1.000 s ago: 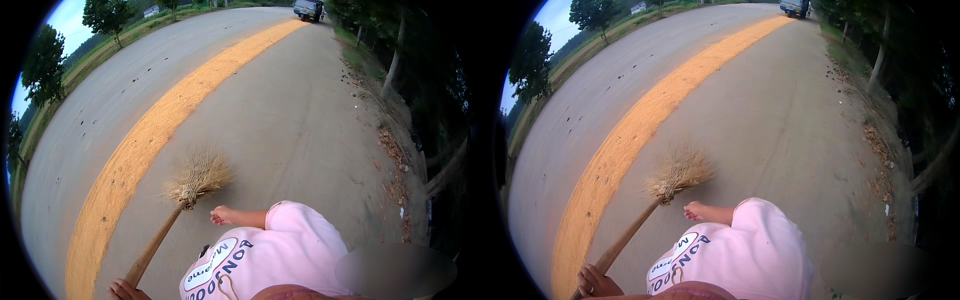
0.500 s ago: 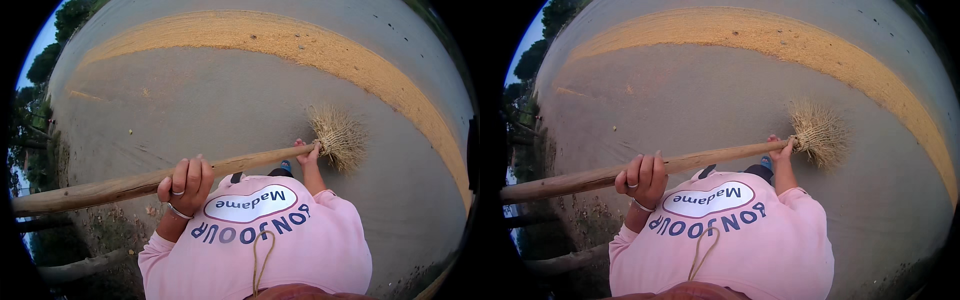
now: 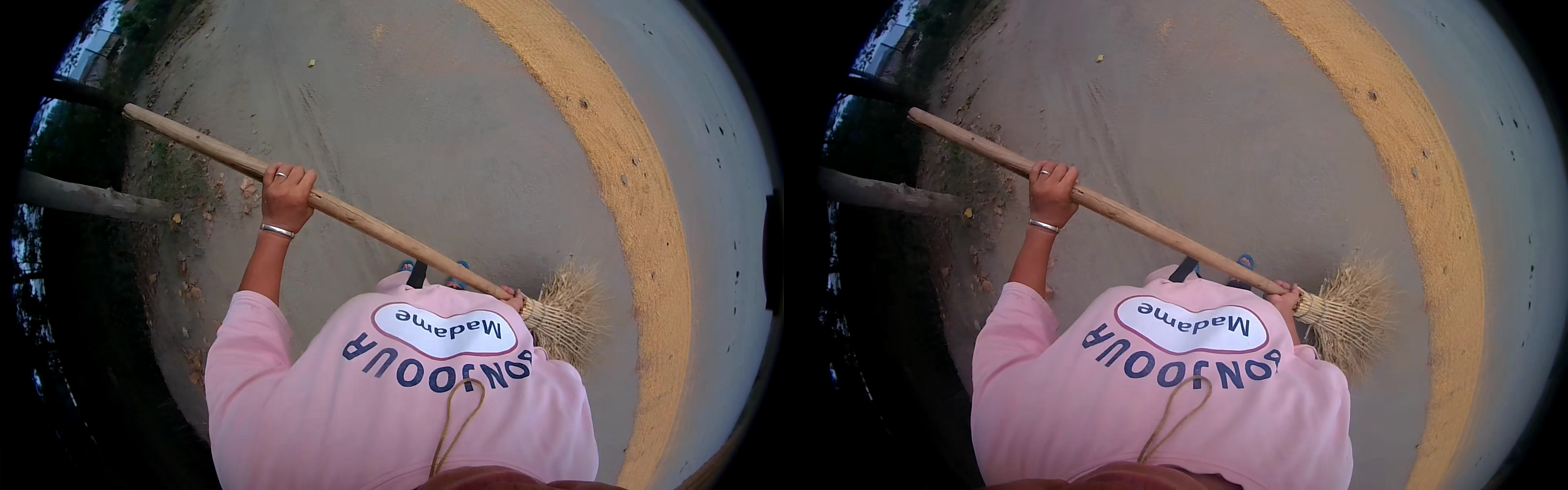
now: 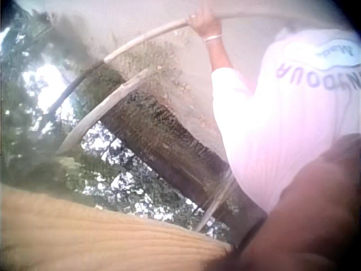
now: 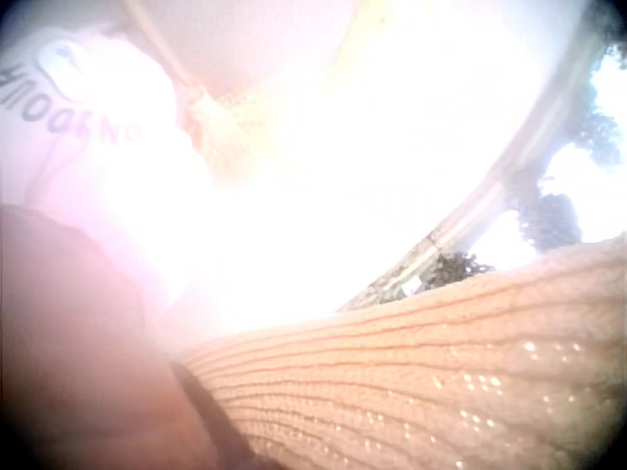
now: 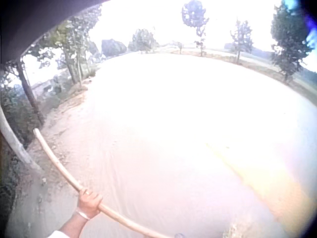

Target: The person uses a traditional straw broom to sweep a long line of grain spread across a paved road. They move steadily forward, pushing the grain into a consolidated pile along the center of the road.

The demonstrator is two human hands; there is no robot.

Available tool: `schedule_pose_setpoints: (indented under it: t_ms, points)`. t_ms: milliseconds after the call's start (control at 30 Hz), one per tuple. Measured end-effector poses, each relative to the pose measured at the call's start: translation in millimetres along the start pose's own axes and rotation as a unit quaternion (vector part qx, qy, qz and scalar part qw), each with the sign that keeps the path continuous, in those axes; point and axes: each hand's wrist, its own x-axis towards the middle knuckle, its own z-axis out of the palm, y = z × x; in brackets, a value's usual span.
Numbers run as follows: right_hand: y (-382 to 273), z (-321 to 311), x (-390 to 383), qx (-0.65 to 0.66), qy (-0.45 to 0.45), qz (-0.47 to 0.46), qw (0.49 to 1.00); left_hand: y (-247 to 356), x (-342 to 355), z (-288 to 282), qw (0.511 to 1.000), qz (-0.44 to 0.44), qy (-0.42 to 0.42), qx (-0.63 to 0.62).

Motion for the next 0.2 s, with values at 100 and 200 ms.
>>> schedule_pose_setpoints:
  t_ms: [100, 200]
  points:
    - [-7.6, 11.7, -25.8, -0.023, 0.081, -0.044, 0.995, -2.6, -36.8, 21.2, 0.999, -0.035, -0.03, -0.004]
    - [-22.4, -23.0, -2.4, 0.029, 0.094, -0.064, 0.993, 12.0, -76.2, 29.2, 0.992, -0.075, -0.099, -0.033]
